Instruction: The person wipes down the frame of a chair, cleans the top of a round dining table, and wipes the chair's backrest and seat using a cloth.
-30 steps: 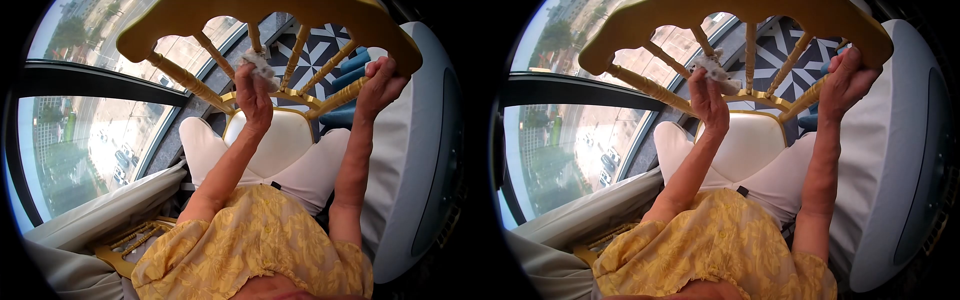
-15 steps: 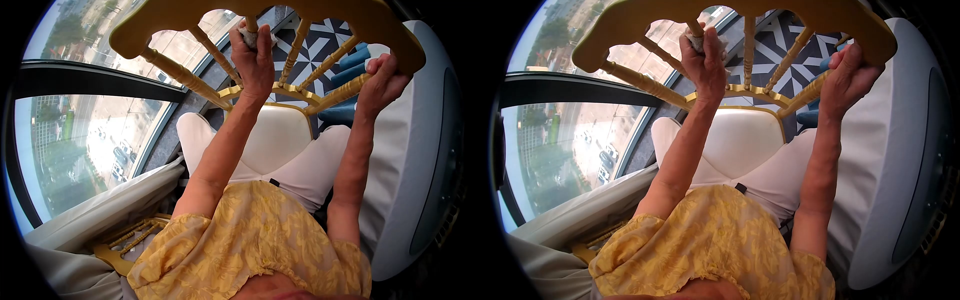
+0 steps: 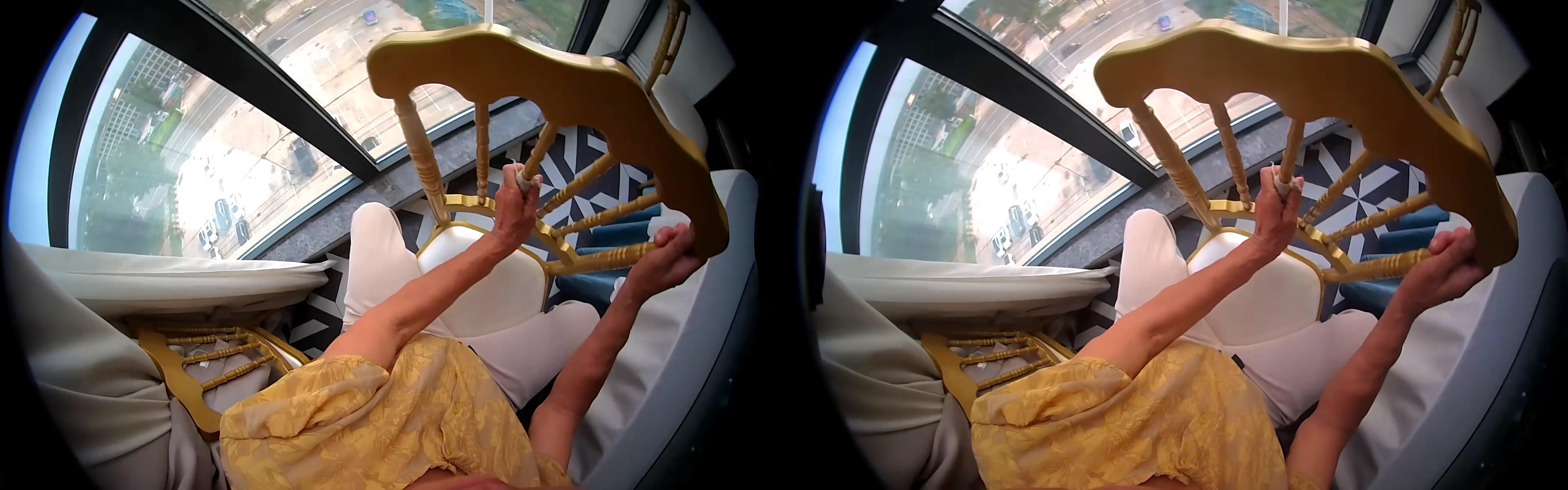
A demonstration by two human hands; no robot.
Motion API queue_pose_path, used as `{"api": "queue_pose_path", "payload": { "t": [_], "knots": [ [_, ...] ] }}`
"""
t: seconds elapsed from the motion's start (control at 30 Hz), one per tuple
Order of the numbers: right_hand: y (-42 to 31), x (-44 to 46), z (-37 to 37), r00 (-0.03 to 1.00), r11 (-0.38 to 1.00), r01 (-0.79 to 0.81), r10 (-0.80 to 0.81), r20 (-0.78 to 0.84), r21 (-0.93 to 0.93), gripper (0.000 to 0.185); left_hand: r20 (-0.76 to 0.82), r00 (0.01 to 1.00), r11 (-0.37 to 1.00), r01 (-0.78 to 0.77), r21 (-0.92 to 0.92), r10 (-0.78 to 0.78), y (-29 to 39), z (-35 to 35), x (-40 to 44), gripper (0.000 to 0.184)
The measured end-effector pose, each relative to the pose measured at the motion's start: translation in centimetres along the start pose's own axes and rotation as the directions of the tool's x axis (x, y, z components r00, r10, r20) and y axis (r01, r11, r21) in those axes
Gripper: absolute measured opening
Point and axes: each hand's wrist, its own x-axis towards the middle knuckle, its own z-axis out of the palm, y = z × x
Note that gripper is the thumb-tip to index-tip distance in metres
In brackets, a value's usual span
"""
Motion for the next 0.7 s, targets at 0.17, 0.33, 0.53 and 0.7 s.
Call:
{"api": "queue_pose_path", "payload": {
  "t": [0.17,0.33,0.53,0.7],
  "knots": [
    [-0.2,0.0,0.4,1.000,0.994,0.011,-0.011,-0.007,0.105,0.029,-0.035,0.990,0.978,-0.137,-0.159,0.133,6.8,0.2,5.2,0.023],
    [0.0,-0.1,0.0,1.000,0.999,-0.014,0.014,-0.005,0.031,0.026,0.086,0.996,1.000,-0.017,-0.026,0.019,2.5,-0.4,1.8,0.029],
    [0.0,-0.1,0.0,0.999,0.979,-0.017,0.010,0.034,0.205,0.025,0.317,0.942,0.990,0.132,-0.055,-0.108,-1.1,-5.8,-2.1,0.024],
    [-0.1,-0.1,0.1,0.999,0.990,0.012,-0.017,0.039,0.138,0.025,-0.051,0.996,0.978,-0.079,-0.195,0.070,4.8,-8.1,-2.8,0.037]
  ]
}}
